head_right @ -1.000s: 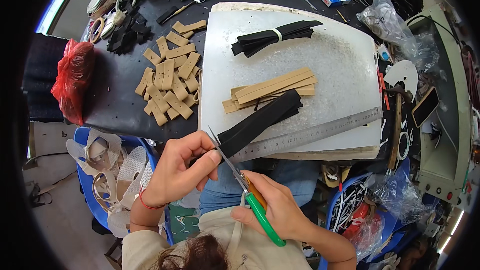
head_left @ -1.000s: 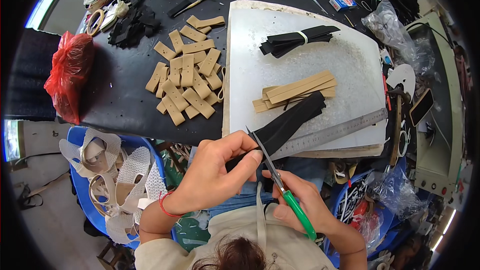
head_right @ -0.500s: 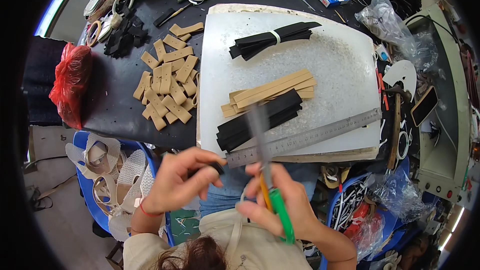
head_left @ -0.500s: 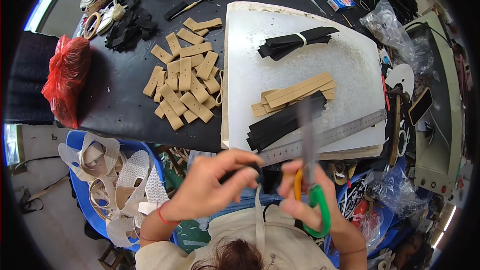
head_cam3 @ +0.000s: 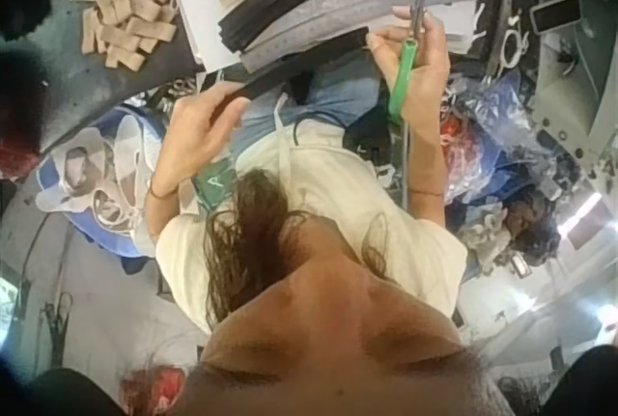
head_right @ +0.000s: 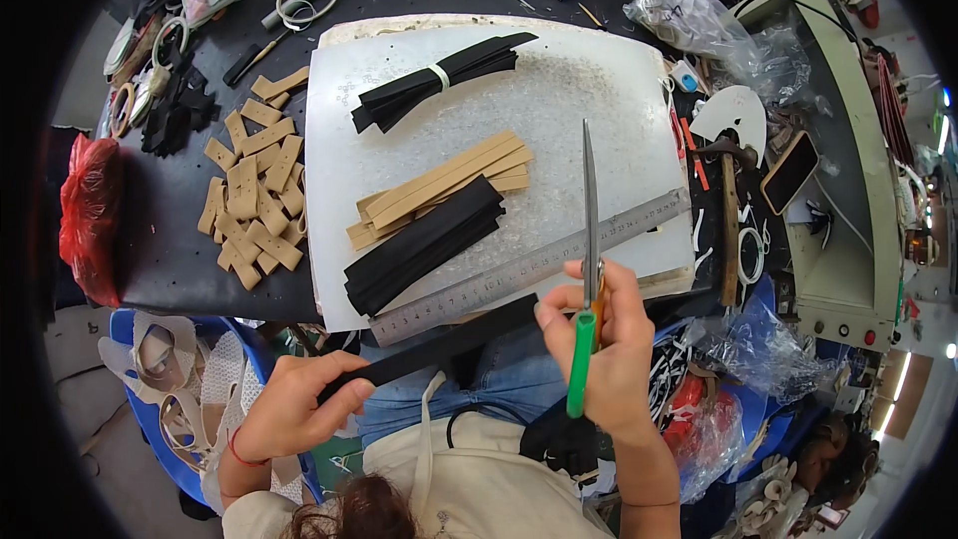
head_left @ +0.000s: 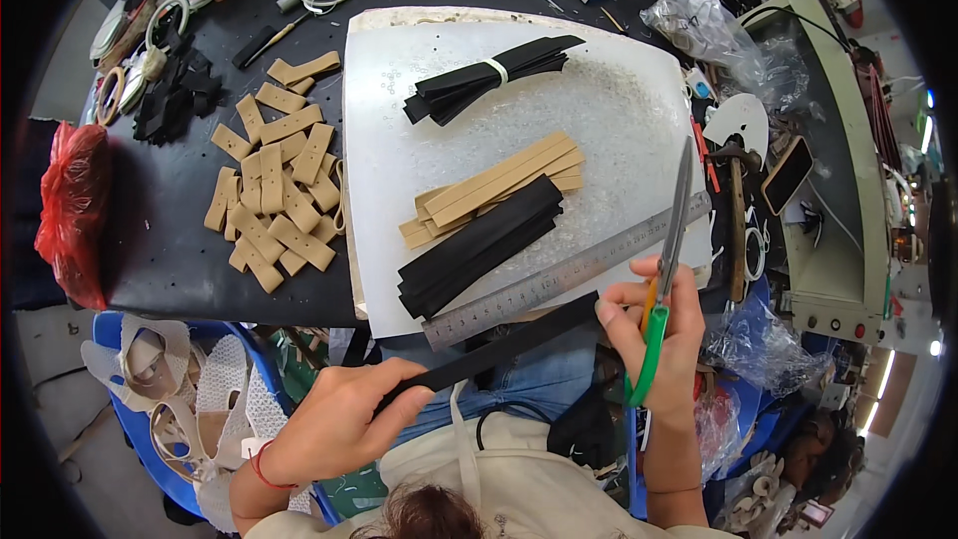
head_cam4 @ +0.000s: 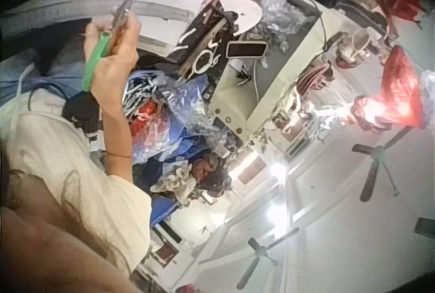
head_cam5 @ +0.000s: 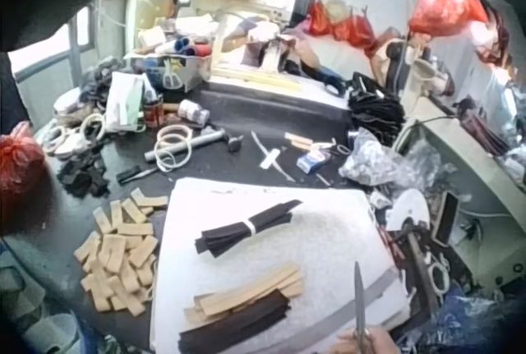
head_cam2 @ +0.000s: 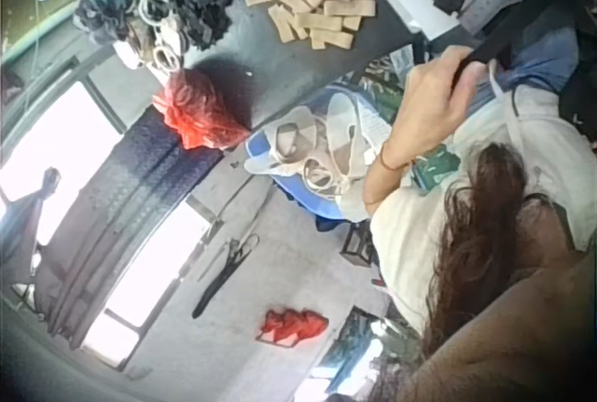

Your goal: The person cuts black fabric strips using scissors and a ruler, then assembles them with metal buckles. They thread the fabric through the buckle frames and arrange the finished strap units on the work surface.

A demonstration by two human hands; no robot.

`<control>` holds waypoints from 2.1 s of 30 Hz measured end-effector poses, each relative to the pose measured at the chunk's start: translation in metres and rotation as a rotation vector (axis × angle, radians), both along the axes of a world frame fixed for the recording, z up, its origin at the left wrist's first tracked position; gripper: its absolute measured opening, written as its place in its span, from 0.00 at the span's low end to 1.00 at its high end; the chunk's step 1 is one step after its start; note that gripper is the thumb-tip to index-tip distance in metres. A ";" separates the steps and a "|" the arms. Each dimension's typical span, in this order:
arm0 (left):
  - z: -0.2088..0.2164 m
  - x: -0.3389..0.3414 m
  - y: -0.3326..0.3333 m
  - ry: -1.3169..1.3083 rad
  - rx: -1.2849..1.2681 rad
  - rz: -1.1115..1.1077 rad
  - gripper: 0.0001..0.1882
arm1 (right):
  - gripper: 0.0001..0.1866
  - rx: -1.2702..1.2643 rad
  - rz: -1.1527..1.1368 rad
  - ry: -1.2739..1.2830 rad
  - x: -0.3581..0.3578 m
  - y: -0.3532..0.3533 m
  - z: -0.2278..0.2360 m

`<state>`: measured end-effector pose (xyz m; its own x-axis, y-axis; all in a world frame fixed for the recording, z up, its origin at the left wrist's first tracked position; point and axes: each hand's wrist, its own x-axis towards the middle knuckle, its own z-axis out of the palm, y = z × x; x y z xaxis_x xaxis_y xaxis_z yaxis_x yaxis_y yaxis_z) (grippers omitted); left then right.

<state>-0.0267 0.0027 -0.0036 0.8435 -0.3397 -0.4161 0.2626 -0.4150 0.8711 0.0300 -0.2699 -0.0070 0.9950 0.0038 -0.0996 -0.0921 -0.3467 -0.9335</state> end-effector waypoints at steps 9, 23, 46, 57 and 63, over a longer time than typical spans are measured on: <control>-0.001 0.007 -0.008 -0.168 0.150 0.084 0.09 | 0.20 -0.226 -0.024 0.042 0.012 0.010 -0.012; -0.014 0.005 -0.009 -0.366 0.039 0.370 0.04 | 0.27 -0.129 -0.006 -0.106 -0.015 0.008 0.007; -0.001 0.029 0.004 0.188 -0.269 0.451 0.10 | 0.21 0.022 0.693 0.422 -0.023 0.057 -0.001; 0.003 0.001 -0.009 -0.003 -0.281 0.230 0.20 | 0.23 0.337 0.383 0.313 -0.027 0.056 0.004; 0.011 0.006 -0.026 -0.040 -0.240 0.140 0.23 | 0.23 0.243 0.400 0.239 -0.020 0.052 0.010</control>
<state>-0.0205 -0.0232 0.0071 0.9034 -0.3033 -0.3030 0.2659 -0.1580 0.9510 0.0099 -0.2183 0.0030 0.8604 0.4305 -0.2728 -0.2173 -0.1743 -0.9604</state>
